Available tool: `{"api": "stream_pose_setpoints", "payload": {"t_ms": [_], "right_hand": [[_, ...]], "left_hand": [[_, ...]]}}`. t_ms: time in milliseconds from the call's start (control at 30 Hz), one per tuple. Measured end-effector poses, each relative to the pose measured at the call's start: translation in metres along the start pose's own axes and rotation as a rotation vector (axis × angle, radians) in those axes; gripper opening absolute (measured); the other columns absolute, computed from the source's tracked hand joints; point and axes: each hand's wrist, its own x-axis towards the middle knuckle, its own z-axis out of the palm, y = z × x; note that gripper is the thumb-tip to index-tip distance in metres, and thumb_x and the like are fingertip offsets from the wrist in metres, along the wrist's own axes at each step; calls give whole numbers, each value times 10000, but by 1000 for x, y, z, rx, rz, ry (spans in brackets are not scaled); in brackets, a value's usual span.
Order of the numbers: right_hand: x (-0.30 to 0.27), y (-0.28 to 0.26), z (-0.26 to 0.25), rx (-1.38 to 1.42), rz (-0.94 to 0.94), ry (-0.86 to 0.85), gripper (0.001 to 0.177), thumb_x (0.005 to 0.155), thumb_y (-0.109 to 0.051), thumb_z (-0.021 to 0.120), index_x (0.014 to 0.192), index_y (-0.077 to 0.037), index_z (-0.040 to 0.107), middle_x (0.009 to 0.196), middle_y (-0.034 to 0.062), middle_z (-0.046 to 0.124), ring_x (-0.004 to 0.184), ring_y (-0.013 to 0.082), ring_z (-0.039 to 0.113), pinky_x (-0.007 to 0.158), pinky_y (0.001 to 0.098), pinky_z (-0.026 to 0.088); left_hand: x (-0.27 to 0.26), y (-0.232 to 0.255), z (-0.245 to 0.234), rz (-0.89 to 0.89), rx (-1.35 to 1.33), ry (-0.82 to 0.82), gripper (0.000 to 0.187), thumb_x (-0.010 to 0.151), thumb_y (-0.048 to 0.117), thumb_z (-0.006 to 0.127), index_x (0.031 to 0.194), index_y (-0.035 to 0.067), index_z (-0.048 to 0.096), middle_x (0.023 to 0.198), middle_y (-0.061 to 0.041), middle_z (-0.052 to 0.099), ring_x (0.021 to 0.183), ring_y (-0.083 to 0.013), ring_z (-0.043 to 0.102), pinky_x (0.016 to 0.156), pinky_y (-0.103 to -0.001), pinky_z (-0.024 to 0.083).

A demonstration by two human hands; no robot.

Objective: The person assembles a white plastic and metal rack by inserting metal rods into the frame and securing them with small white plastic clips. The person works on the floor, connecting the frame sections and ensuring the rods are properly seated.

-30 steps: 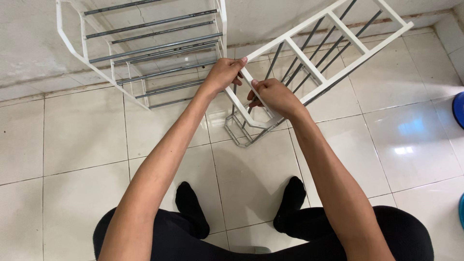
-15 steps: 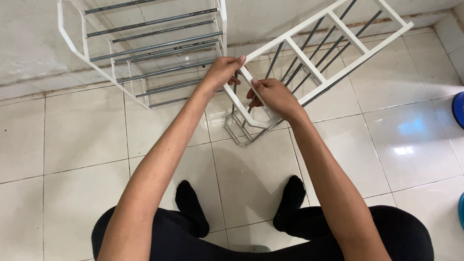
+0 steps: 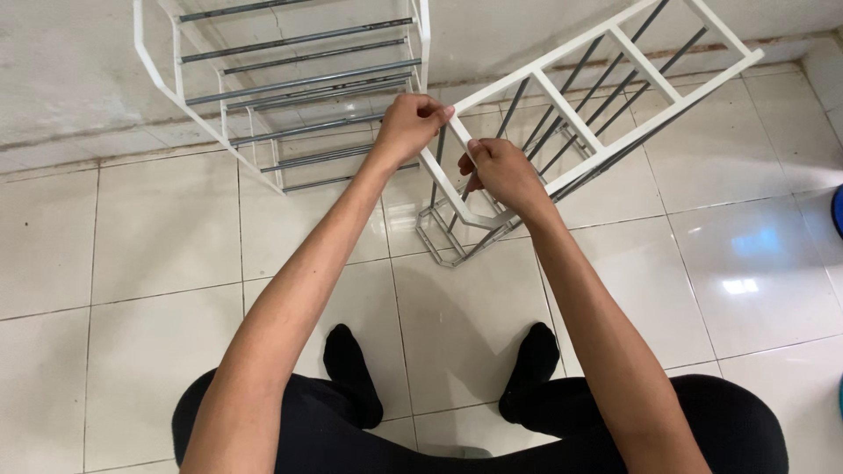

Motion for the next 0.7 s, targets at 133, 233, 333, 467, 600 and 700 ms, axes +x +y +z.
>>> {"api": "stream_pose_setpoints", "payload": {"t_ms": [133, 233, 333, 467, 600, 700], "right_hand": [[1, -1, 6, -79, 48, 46, 447, 1067, -327, 425, 983, -13, 732, 871, 91, 752, 684, 174, 727, 715, 339, 545], [8, -1, 12, 8, 37, 12, 447, 1071, -321, 417, 979, 14, 699, 889, 109, 742, 696, 179, 739, 720, 340, 577], [16, -1, 15, 60, -18, -68, 403, 1057, -266, 426, 964, 38, 673, 873, 115, 721, 709, 199, 757, 731, 375, 582], [32, -8, 2, -299, -77, -145, 413, 1053, -263, 488, 920, 52, 720, 737, 167, 712, 701, 269, 717, 755, 418, 535], [51, -20, -18, -454, -116, -98, 306, 1003, -157, 505, 946, -2, 763, 802, 165, 736, 730, 273, 723, 754, 421, 551], [58, -20, -30, -463, -359, 90, 217, 997, -149, 574, 1009, -21, 749, 971, 188, 703, 833, 324, 689, 806, 435, 535]], "left_hand": [[-6, 7, 1, 109, 74, 46, 265, 871, 280, 780, 1038, 74, 794, 918, -97, 777, 867, -184, 733, 717, -339, 557], [-11, 12, -8, 64, 73, 43, 220, 870, 246, 781, 1011, 79, 809, 941, -115, 797, 900, -209, 755, 776, -362, 560], [-13, 14, -15, 8, 65, 49, 203, 877, 227, 774, 1018, 84, 801, 934, -116, 794, 865, -224, 750, 769, -386, 557], [-8, 8, -19, 100, 70, 65, 187, 880, 196, 785, 1013, 67, 810, 897, -106, 790, 823, -192, 735, 709, -351, 548], [-3, -1, -17, 65, -11, 17, 209, 921, 209, 743, 1005, 25, 797, 823, -103, 780, 724, -177, 711, 635, -323, 539], [-1, -5, -14, 8, -64, 7, 253, 968, 250, 685, 1038, 27, 782, 823, -84, 775, 732, -154, 748, 686, -311, 563]]}}
